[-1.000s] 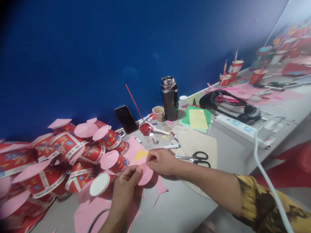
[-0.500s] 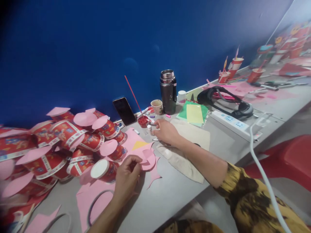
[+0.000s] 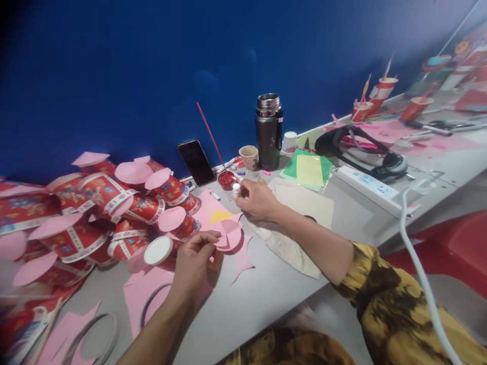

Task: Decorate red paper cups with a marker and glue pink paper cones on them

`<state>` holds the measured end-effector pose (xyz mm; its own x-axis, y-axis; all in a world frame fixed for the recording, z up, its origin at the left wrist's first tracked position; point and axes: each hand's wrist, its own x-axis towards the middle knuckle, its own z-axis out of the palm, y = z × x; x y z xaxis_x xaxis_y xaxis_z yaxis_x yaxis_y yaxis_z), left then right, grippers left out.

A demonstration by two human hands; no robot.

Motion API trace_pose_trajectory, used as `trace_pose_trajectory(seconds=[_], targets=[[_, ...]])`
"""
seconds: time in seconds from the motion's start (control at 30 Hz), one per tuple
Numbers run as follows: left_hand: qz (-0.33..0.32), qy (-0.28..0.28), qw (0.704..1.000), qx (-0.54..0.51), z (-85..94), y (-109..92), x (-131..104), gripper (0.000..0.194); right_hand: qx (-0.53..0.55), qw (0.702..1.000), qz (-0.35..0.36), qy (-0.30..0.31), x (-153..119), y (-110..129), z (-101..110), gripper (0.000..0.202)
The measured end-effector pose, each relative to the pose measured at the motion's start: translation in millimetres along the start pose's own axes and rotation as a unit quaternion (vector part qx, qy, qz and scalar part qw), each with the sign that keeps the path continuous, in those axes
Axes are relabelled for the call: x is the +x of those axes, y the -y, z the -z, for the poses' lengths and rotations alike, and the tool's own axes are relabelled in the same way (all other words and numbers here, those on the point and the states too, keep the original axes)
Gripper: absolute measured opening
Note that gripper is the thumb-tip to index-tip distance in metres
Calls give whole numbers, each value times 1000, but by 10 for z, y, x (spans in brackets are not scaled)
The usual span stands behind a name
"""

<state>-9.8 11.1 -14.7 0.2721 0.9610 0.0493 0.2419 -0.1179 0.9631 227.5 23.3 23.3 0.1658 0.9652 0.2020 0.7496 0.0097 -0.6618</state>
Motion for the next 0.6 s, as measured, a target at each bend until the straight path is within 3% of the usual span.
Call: trace_pose_trajectory(seconds=[0.23, 0.33, 0.5, 0.6], targets=[[-63, 31, 993, 90, 21, -22, -18, 14, 34, 984, 132, 110, -141, 77, 157, 22], [-104, 54, 984, 133, 8, -44, -41, 14, 32, 985, 115, 124, -163, 88, 155, 30], [-206, 110, 922, 309, 19, -31, -90, 15, 50, 985, 123, 107, -214, 145, 83, 20], [-248, 114, 880, 389, 20, -22, -129, 15, 67, 983, 126, 120, -255, 176, 13, 21]])
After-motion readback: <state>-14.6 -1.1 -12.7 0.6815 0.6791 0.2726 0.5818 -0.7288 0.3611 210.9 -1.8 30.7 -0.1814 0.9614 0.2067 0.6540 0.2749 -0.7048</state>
